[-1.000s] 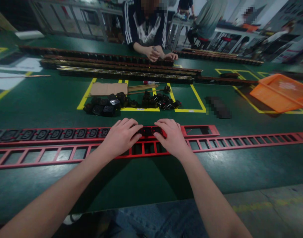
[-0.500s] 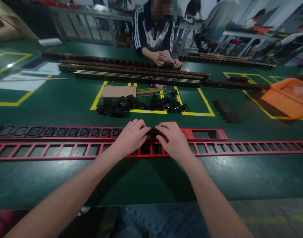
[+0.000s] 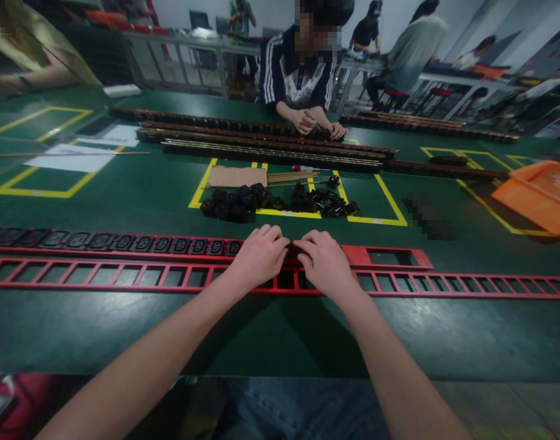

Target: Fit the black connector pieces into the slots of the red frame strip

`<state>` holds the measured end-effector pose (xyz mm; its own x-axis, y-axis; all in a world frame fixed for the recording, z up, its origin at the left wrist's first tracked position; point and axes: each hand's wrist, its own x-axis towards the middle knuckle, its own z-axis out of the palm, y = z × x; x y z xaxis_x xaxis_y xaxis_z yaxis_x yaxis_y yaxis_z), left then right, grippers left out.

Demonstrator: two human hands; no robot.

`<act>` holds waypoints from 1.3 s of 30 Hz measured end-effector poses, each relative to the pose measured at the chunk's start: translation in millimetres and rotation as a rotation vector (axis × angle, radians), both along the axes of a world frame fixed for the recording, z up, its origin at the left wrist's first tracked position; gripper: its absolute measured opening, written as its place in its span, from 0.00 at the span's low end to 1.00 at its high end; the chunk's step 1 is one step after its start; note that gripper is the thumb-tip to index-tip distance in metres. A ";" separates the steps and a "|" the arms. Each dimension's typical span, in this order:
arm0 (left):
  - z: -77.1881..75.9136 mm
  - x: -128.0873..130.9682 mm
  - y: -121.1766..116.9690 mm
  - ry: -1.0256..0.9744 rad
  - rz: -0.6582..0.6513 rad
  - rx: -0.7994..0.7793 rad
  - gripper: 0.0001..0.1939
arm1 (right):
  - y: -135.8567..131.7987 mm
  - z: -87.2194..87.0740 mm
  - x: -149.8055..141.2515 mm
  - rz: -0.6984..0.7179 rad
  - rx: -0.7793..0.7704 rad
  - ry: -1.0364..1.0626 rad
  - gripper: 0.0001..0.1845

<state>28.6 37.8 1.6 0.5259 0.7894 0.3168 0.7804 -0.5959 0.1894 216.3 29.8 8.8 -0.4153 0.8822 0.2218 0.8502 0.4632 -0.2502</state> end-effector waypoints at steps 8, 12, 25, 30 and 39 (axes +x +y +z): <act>3.4 1.1 -3.1 0.032 0.001 -0.001 0.09 | -3.6 -11.6 -4.9 0.078 0.114 0.204 0.18; 5.3 1.0 -4.1 0.020 0.004 -0.019 0.13 | -1.3 -14.5 -5.3 0.068 0.073 0.163 0.16; 2.6 -2.0 -2.8 0.036 -0.040 -0.017 0.14 | -8.3 -7.0 -6.6 0.012 0.005 0.072 0.15; 7.0 0.8 -3.2 0.088 -0.054 -0.014 0.14 | -8.1 -4.5 -7.0 -0.036 0.012 -0.004 0.12; 4.9 -75.5 -37.7 0.141 0.118 0.040 0.20 | -6.2 -2.4 -6.8 -0.081 0.013 -0.011 0.11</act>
